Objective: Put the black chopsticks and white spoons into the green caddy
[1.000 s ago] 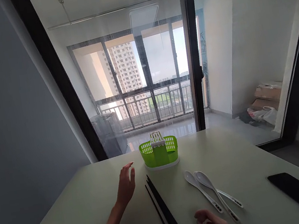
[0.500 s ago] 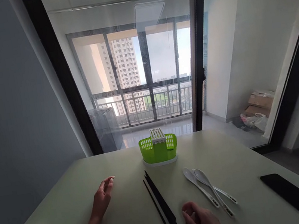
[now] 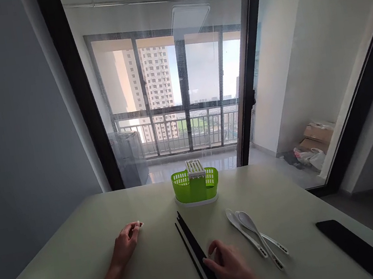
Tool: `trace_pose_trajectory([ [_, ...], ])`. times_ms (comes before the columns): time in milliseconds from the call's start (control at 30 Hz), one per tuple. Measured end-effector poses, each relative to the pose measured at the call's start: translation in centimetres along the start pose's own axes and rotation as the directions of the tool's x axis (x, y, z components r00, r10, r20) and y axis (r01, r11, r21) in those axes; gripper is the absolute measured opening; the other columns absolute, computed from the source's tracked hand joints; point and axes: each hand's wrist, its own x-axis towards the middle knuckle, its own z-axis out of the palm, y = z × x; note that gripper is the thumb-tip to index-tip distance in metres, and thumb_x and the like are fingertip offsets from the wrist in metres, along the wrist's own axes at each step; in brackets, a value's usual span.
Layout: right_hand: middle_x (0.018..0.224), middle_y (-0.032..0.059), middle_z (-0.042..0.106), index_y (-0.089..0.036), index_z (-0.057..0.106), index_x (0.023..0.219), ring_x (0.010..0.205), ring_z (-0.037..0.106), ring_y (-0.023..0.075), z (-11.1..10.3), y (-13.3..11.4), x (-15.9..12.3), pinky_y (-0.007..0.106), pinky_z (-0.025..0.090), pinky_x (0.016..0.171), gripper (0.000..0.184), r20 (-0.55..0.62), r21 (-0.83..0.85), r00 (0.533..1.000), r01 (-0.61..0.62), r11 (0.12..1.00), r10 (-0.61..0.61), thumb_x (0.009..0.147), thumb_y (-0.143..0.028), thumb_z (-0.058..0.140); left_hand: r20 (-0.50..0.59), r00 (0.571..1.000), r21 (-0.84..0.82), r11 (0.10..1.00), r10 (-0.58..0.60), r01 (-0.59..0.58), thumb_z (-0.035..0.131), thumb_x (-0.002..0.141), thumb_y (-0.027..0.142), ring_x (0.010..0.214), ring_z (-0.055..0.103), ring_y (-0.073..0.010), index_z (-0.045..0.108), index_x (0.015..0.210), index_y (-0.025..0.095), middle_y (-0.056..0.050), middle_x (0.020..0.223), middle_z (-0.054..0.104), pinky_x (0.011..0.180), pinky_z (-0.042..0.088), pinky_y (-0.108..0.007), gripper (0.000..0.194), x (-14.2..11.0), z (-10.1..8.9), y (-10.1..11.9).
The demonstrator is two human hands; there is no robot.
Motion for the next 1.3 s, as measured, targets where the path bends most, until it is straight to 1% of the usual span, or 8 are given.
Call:
trace_pose_trajectory([
  [133,0.066,-0.0031,0.069,-0.022,0.064,0.090,0.064,0.064,0.0140,-0.6,-0.8,0.4,0.022,0.032,0.056,0.011,0.054,-0.080,0.998,-0.010,0.997,0.014,0.089,-0.032,0.065,-0.022,0.999,-0.001,1.000,0.027,-0.027,0.044,0.089,0.057,0.091,0.074,-0.0246,0.076,0.095,0.025,-0.004,0.109,0.079,0.071,0.056,-0.027,0.046,-0.2,0.0,0.2],
  [233,0.070,-0.0024,0.072,-0.022,0.064,0.093,0.069,0.066,0.0144,-1.1,-1.4,0.5,0.021,0.033,0.057,0.010,0.101,-0.169,0.994,-0.019,0.985,0.037,0.091,-0.032,0.063,-0.026,0.999,0.001,0.999,0.044,-0.044,0.043,0.088,0.055,0.093,0.073,-0.0246,0.076,0.092,0.025,-0.004,0.108,0.079,0.073,0.056,-0.028,0.044,-0.4,0.1,0.1],
  [333,0.075,-0.0015,0.075,-0.022,0.064,0.095,0.072,0.068,0.0151,-1.3,-1.8,0.6,0.022,0.034,0.060,0.010,0.117,-0.240,0.992,-0.016,0.971,0.046,0.093,-0.031,0.060,-0.022,0.999,0.005,0.999,0.040,-0.040,0.043,0.088,0.054,0.095,0.072,-0.0252,0.075,0.092,0.025,-0.005,0.108,0.078,0.076,0.056,-0.029,0.044,-0.6,0.3,0.1],
  [500,0.087,0.0037,0.078,-0.021,0.064,0.097,0.084,0.072,0.0214,-1.1,-2.3,0.6,0.026,0.033,0.063,0.013,0.125,-0.356,0.991,0.003,0.934,0.044,0.093,-0.033,0.058,-0.005,0.999,-0.004,0.999,0.034,-0.034,0.043,0.088,0.057,0.095,0.072,-0.0249,0.075,0.094,0.024,-0.005,0.109,0.078,0.076,0.056,-0.029,0.046,-0.7,0.5,0.2],
  [767,0.092,0.0112,0.078,-0.018,0.061,0.105,0.084,0.075,0.0280,-0.9,-3.8,-0.2,0.031,0.034,0.063,0.019,0.142,-0.527,0.990,0.082,0.846,-0.007,0.098,-0.028,0.046,0.017,0.999,-0.005,0.999,0.044,-0.044,0.043,0.090,0.054,0.093,0.071,-0.0240,0.074,0.095,0.025,-0.005,0.109,0.077,0.078,0.056,-0.030,0.043,-0.9,0.5,0.5],
  [1000,0.089,0.0109,0.078,-0.018,0.063,0.103,0.083,0.075,0.0285,-0.9,-4.8,-0.5,0.031,0.035,0.063,0.018,0.183,-0.573,0.982,0.149,0.806,-0.052,0.097,-0.023,0.046,0.011,0.998,0.003,0.998,0.056,-0.056,0.043,0.092,0.055,0.092,0.070,-0.0235,0.074,0.094,0.023,-0.005,0.108,0.077,0.081,0.055,-0.031,0.045,-1.0,0.7,0.4],
  [1133,0.087,0.0107,0.077,-0.017,0.065,0.102,0.080,0.074,0.0277,-1.0,-5.0,-0.8,0.031,0.035,0.062,0.020,0.199,-0.586,0.977,0.182,0.789,-0.078,0.097,-0.023,0.046,0.011,0.998,0.000,0.998,0.064,-0.064,0.043,0.091,0.054,0.097,0.070,-0.0243,0.074,0.094,0.023,-0.006,0.108,0.076,0.082,0.055,-0.031,0.044,-1.0,0.8,0.3],
  [1300,0.090,0.0120,0.077,-0.018,0.067,0.102,0.085,0.073,0.0300,-0.9,-5.0,-1.1,0.032,0.037,0.067,0.023,0.218,-0.601,0.971,0.215,0.770,-0.101,0.098,-0.024,0.045,0.020,0.996,-0.005,0.996,0.085,-0.085,0.043,0.092,0.052,0.099,0.070,-0.0244,0.073,0.093,0.023,-0.006,0.109,0.076,0.086,0.055,-0.031,0.043,-1.1,0.9,0.1],
])
